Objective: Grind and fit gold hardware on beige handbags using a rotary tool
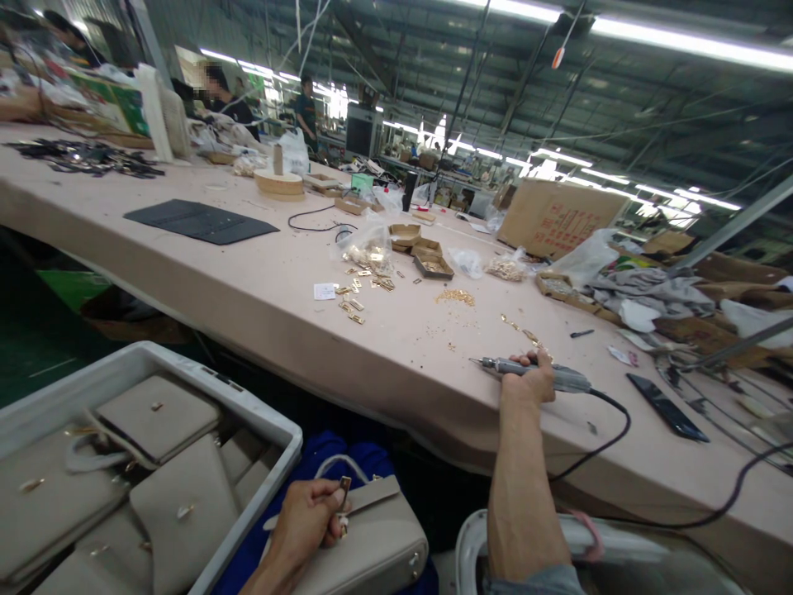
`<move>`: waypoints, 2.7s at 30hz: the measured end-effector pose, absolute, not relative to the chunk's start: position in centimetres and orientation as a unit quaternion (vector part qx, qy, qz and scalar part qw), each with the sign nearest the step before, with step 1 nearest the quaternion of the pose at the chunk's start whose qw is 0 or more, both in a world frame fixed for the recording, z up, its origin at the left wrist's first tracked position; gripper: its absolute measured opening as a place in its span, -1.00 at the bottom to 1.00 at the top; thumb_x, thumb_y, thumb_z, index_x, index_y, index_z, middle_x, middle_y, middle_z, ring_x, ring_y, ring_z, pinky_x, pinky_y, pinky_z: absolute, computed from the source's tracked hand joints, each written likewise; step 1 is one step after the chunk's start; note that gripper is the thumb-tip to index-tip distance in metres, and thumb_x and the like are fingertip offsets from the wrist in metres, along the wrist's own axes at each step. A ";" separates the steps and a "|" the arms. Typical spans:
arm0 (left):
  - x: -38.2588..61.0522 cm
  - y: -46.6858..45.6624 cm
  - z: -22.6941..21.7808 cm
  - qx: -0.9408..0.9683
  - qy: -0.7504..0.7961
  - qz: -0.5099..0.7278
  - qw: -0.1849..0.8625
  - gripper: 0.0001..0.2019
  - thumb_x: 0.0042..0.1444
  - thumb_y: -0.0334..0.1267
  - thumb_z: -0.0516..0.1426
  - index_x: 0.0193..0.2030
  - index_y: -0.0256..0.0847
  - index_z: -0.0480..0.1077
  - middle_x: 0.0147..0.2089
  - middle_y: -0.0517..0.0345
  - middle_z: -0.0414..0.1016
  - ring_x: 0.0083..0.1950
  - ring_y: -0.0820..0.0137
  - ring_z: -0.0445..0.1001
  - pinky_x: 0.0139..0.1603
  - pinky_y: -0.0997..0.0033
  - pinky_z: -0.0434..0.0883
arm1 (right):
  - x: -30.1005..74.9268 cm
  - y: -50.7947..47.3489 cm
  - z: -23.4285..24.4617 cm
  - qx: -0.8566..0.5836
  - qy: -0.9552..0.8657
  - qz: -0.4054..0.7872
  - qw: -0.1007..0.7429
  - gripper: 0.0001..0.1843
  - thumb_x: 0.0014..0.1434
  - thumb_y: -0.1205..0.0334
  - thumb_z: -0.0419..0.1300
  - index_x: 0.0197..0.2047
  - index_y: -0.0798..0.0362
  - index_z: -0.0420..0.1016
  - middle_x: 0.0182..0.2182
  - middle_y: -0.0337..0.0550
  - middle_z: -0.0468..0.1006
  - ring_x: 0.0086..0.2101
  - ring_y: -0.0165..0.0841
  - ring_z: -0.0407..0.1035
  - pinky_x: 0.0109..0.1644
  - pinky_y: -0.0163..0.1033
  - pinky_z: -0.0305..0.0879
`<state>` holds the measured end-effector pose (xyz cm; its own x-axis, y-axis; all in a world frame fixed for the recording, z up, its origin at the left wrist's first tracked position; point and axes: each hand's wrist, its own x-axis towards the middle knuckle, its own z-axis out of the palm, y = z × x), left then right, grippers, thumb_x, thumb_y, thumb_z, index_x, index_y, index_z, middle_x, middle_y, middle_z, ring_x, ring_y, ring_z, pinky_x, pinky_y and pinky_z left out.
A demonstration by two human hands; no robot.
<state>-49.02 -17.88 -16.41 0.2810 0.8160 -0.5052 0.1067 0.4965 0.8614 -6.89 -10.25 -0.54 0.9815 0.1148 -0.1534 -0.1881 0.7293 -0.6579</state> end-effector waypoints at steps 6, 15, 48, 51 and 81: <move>-49.1 -17.7 -17.5 0.425 0.542 0.262 0.676 -0.41 -0.17 0.29 0.29 -0.43 -0.33 0.51 -0.70 0.01 0.41 -0.68 0.38 0.32 -0.61 0.45 0.17 | -7.2 -10.2 -0.5 -0.361 0.052 0.075 0.928 -0.65 0.09 0.42 0.31 -0.34 0.00 0.14 -0.45 -0.38 0.39 -0.63 -0.57 0.20 -0.63 -0.44 0.31; -49.3 -17.8 -17.8 0.435 0.539 0.264 0.671 -0.44 -0.12 0.25 0.28 -0.41 -0.34 0.53 -0.69 0.03 0.42 -0.68 0.41 0.30 -0.61 0.46 0.17 | -6.9 -10.0 -0.8 -0.376 0.066 0.051 0.923 -0.59 0.09 0.43 0.31 -0.35 -0.02 0.08 -0.45 -0.37 0.40 -0.62 -0.56 0.23 -0.64 -0.45 0.31; -48.9 -17.8 -16.9 0.433 0.528 0.274 0.678 -0.42 -0.14 0.28 0.30 -0.44 -0.34 0.51 -0.71 0.05 0.38 -0.69 0.41 0.27 -0.60 0.46 0.12 | -3.5 -9.0 0.1 -0.381 0.130 0.048 0.914 -0.65 0.02 0.53 0.24 -0.33 0.01 0.14 -0.43 -0.36 0.45 -0.63 -0.54 0.24 -0.70 -0.46 0.25; -48.8 -17.9 -16.7 0.440 0.531 0.270 0.672 -0.42 -0.13 0.27 0.29 -0.44 -0.34 0.51 -0.71 0.03 0.39 -0.69 0.40 0.28 -0.60 0.46 0.11 | -3.9 -8.6 -0.1 -0.385 0.128 0.046 0.913 -0.64 0.01 0.52 0.25 -0.34 0.00 0.13 -0.43 -0.36 0.46 -0.64 -0.55 0.24 -0.70 -0.46 0.25; -48.9 -18.0 -16.8 0.422 0.534 0.264 0.683 -0.45 -0.13 0.25 0.29 -0.43 -0.32 0.50 -0.70 0.06 0.39 -0.67 0.41 0.26 -0.57 0.45 0.08 | -3.9 -8.4 -0.1 -0.377 0.143 0.015 0.915 -0.54 0.02 0.47 0.30 -0.34 -0.04 0.03 -0.41 -0.36 0.47 -0.63 -0.54 0.28 -0.71 -0.46 0.28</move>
<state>-48.89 -17.97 -16.77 0.2901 0.8116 -0.5071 0.0903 0.5043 0.8588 -3.89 -8.42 -0.07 0.9587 -0.0808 -0.2726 -0.1348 0.7148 -0.6862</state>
